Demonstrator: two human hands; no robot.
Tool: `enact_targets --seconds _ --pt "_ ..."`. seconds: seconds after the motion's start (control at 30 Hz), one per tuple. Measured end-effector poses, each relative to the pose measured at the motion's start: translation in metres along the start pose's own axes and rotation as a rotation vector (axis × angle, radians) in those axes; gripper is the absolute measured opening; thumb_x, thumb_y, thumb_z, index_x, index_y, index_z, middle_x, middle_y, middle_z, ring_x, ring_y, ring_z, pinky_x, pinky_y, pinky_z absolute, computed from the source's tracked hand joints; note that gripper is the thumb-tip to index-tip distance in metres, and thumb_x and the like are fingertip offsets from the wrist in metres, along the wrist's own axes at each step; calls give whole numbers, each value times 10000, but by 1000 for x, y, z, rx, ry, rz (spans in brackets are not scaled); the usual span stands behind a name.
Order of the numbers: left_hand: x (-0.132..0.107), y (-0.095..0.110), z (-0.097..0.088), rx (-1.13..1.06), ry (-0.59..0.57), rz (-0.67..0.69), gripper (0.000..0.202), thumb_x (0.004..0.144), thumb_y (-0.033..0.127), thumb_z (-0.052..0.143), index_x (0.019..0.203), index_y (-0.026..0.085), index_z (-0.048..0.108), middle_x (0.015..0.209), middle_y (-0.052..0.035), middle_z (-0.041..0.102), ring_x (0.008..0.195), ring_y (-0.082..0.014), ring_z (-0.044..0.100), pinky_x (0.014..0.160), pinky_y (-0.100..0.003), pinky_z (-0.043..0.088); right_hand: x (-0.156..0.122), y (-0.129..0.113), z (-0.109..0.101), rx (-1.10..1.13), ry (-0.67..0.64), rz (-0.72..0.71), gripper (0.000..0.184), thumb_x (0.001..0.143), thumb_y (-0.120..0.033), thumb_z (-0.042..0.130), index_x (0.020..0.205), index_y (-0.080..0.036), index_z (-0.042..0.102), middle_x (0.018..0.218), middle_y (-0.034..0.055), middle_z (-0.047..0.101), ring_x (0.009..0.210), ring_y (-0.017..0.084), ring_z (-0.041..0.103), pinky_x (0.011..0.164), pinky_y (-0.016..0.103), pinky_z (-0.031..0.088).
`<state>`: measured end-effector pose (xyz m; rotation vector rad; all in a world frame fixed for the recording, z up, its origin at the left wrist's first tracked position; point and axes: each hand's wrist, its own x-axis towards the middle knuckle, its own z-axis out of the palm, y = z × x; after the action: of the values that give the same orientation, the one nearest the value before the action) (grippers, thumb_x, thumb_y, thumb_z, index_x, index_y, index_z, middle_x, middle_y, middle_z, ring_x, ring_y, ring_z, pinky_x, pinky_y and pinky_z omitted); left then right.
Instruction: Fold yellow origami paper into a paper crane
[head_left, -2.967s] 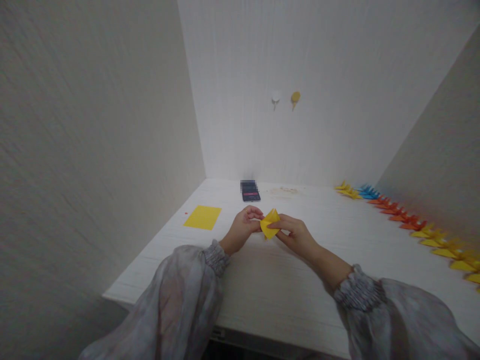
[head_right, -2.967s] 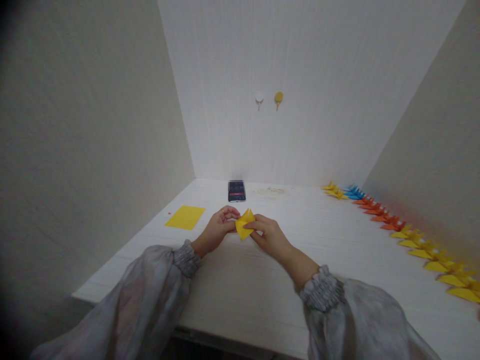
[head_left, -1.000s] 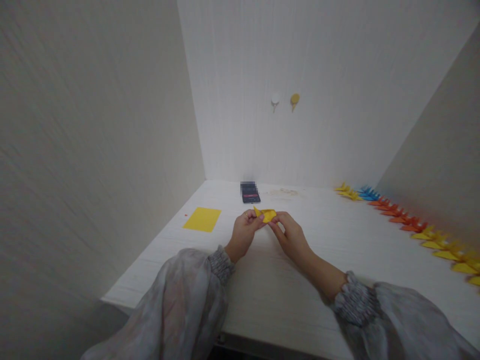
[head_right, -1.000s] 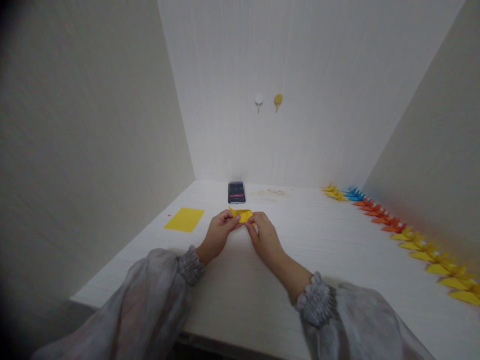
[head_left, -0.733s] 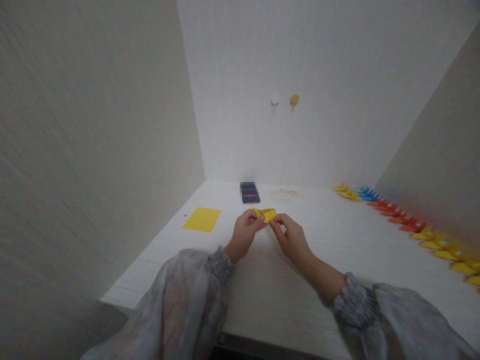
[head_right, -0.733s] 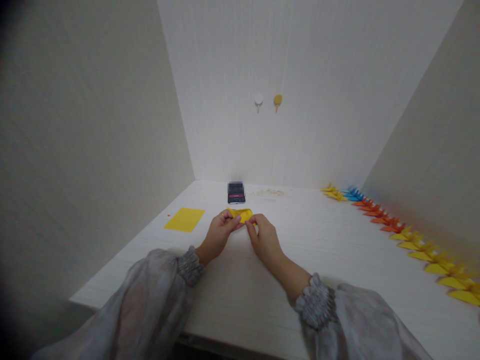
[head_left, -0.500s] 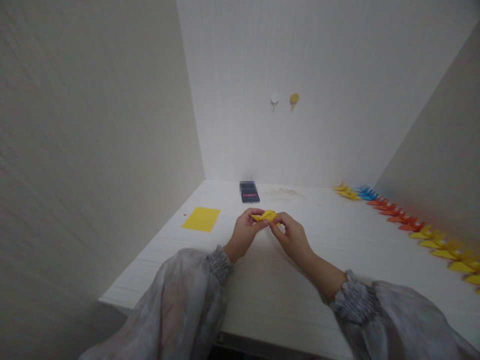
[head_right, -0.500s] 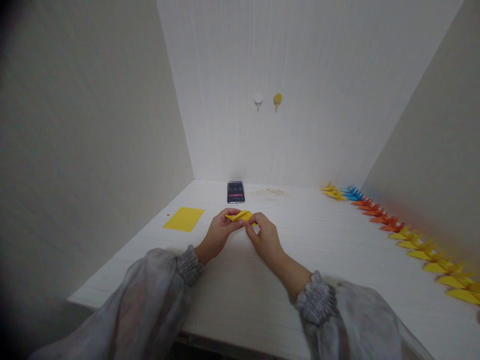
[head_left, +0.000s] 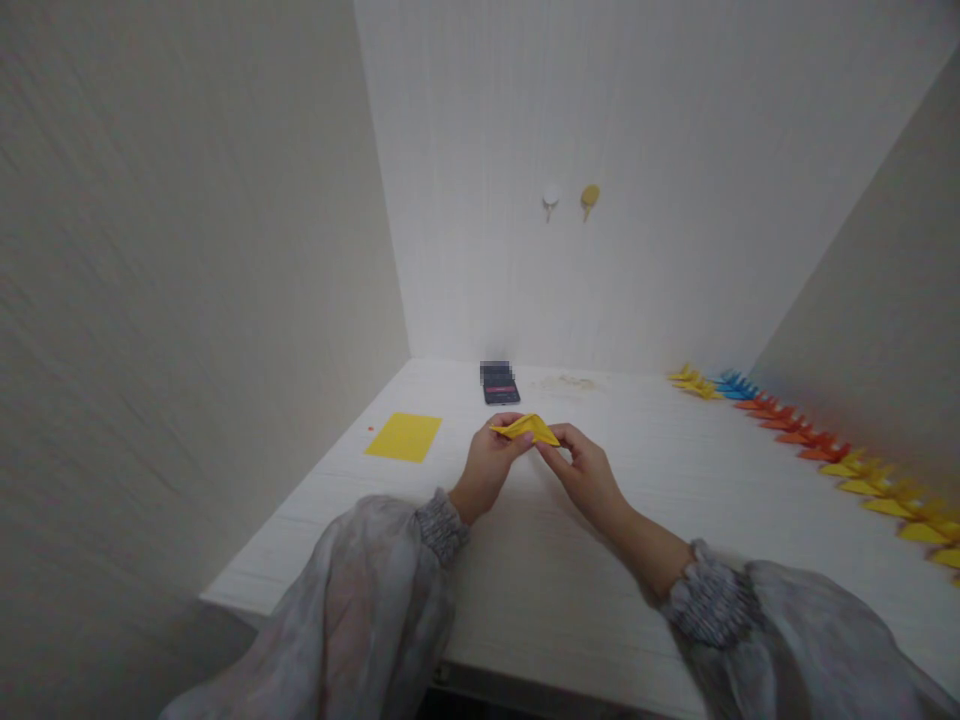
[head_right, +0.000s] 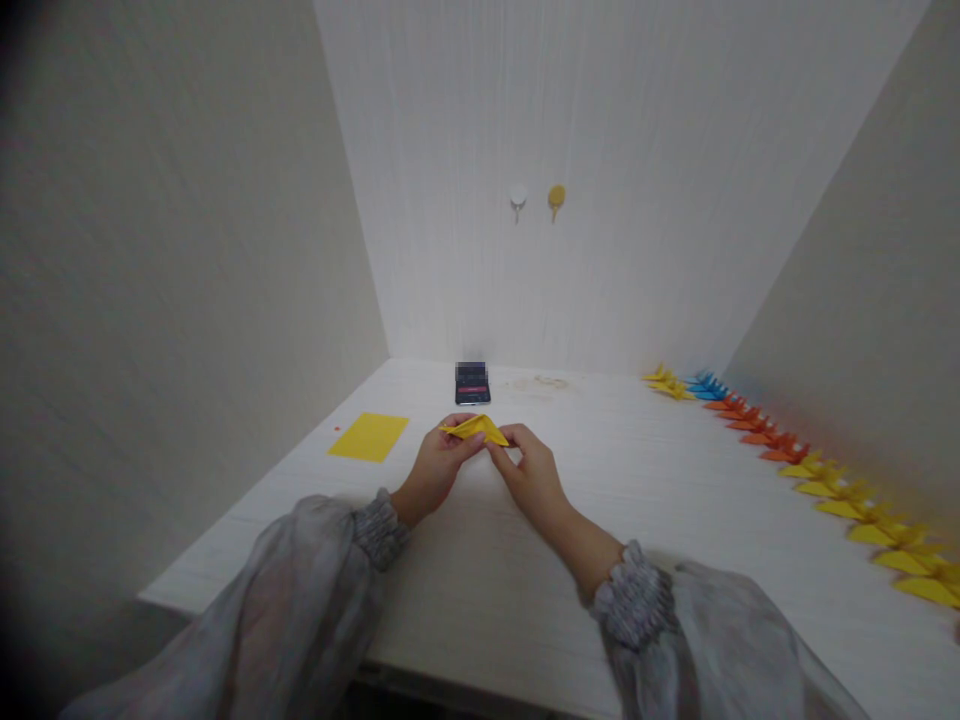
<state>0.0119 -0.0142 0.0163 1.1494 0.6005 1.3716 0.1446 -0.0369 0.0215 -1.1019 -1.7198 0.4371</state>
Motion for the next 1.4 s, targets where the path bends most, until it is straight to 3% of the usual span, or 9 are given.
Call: enact_targets --seconds 0.3,1.03,1.27,1.4 --pt "-2 2 1 44 -20 -16 317 625 270 646 877 129 517 835 -43 582 765 -128 542 760 -293 411 1 -2 -1 34 11 -40 121 775 -265 489 763 -188 581 813 43 586 770 156 536 723 289 419" --pt "0 4 1 43 60 -70 298 570 281 676 787 129 537 739 -12 589 666 -107 538 701 -279 414 0 6 2 403 42 194 144 716 -293 549 723 -198 657 850 37 639 846 180 553 816 334 387" --pt "3 -3 -9 18 79 -81 316 588 278 665 831 125 532 803 -33 602 717 -127 560 732 -300 427 1 6 -3 356 120 241 207 733 -340 516 724 -178 644 857 46 641 843 171 558 819 326 391" --pt "3 -2 -8 27 79 -101 316 591 274 667 834 123 532 807 -35 605 720 -129 563 736 -303 431 1 5 -2 325 80 228 259 736 -396 505 795 -168 614 835 50 632 800 168 564 757 312 425"
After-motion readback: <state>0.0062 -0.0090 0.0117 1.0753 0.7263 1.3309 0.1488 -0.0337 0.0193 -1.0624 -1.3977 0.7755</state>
